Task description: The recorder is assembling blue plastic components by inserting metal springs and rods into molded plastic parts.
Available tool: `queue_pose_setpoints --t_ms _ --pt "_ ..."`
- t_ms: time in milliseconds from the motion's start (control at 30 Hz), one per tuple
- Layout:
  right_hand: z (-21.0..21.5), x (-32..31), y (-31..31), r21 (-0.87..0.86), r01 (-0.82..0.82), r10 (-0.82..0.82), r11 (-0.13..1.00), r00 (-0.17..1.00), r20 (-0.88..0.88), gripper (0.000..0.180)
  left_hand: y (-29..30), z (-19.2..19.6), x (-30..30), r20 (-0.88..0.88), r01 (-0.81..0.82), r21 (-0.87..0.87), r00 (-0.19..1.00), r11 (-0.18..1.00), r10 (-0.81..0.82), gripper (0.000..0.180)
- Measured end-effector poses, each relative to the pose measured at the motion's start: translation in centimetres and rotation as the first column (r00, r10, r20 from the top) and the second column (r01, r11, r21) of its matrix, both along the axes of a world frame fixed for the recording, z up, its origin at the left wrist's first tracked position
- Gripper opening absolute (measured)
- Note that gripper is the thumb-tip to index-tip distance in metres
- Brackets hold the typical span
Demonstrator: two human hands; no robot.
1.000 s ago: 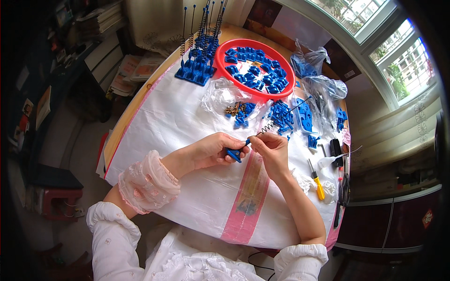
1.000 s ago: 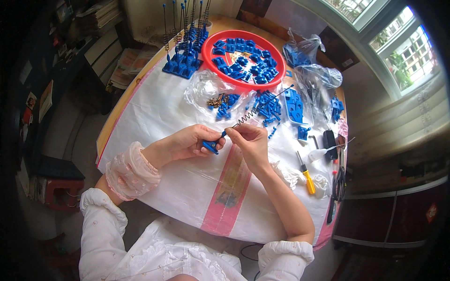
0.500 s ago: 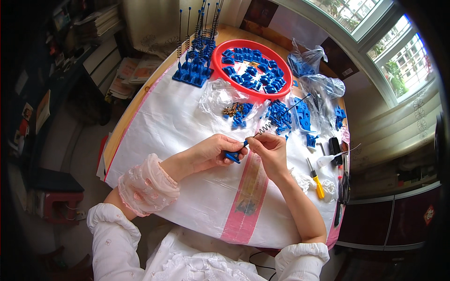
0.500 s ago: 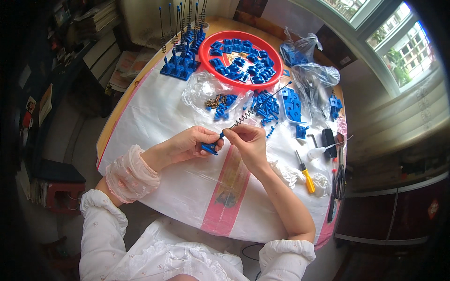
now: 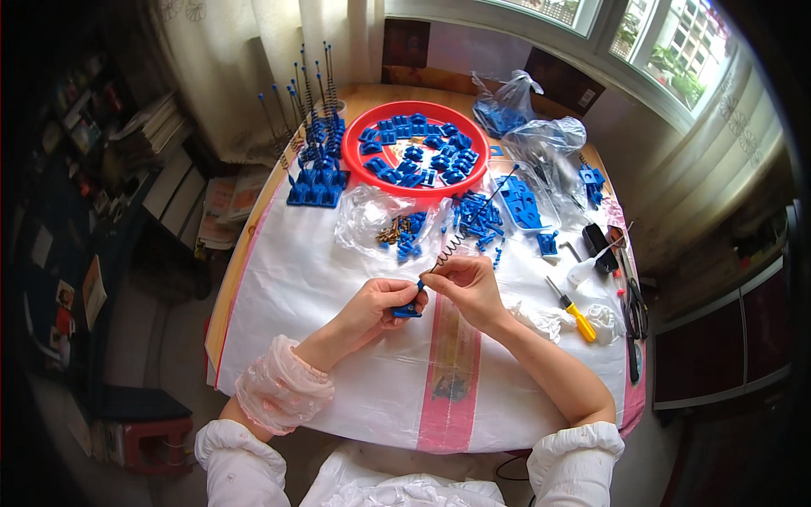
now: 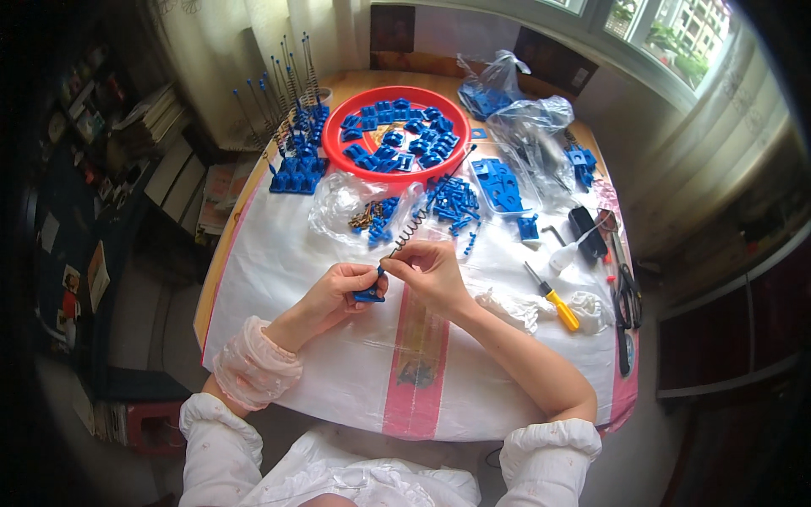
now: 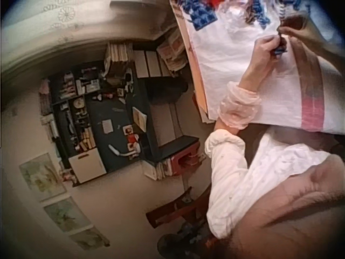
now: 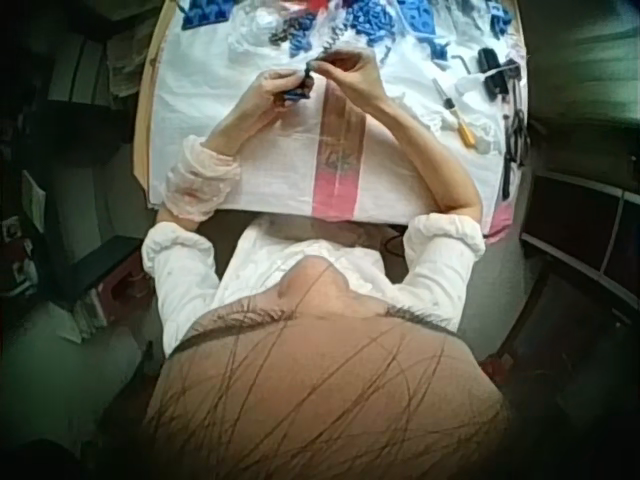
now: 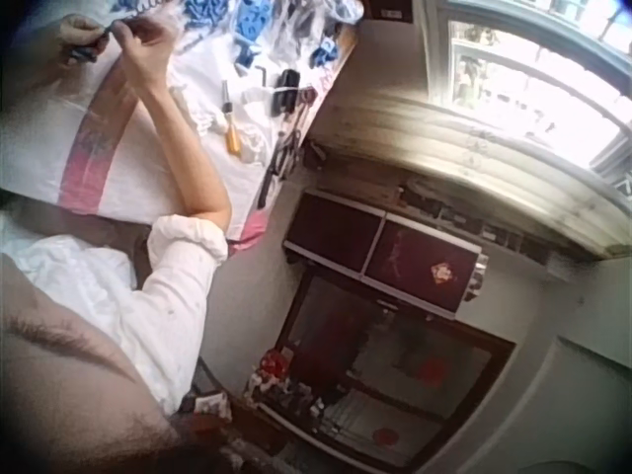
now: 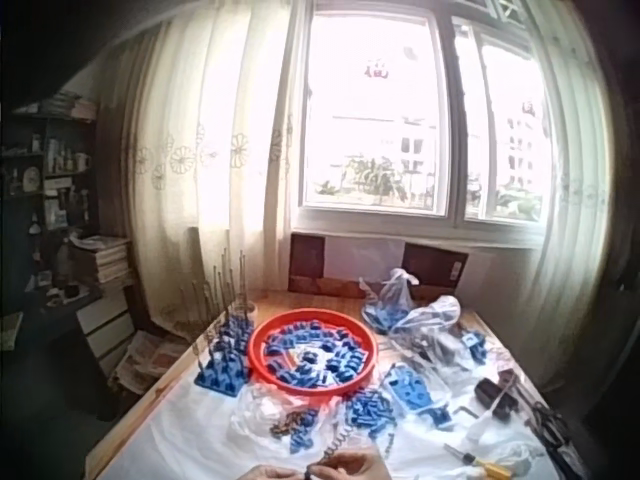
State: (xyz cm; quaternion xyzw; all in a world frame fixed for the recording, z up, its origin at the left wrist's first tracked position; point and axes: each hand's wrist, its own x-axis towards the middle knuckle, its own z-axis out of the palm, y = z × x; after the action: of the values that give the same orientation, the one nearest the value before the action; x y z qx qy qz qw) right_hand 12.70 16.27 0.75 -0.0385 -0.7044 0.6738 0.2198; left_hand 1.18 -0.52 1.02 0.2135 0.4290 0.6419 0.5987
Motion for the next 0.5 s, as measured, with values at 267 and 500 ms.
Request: queue_pose_setpoints --t_ms 267,500 --pt "0.59 0.33 -0.02 0.115 0.03 -0.026 0.993 0.999 -0.037 0.008 -0.03 -0.04 0.56 -0.087 -0.043 0.049 0.995 0.998 0.047 0.024" --pt "0.66 0.42 -0.04 0.105 0.018 -0.013 0.994 0.999 -0.048 0.007 -0.13 0.09 0.76 -0.128 -0.061 0.03 0.99 0.998 0.064 0.024"
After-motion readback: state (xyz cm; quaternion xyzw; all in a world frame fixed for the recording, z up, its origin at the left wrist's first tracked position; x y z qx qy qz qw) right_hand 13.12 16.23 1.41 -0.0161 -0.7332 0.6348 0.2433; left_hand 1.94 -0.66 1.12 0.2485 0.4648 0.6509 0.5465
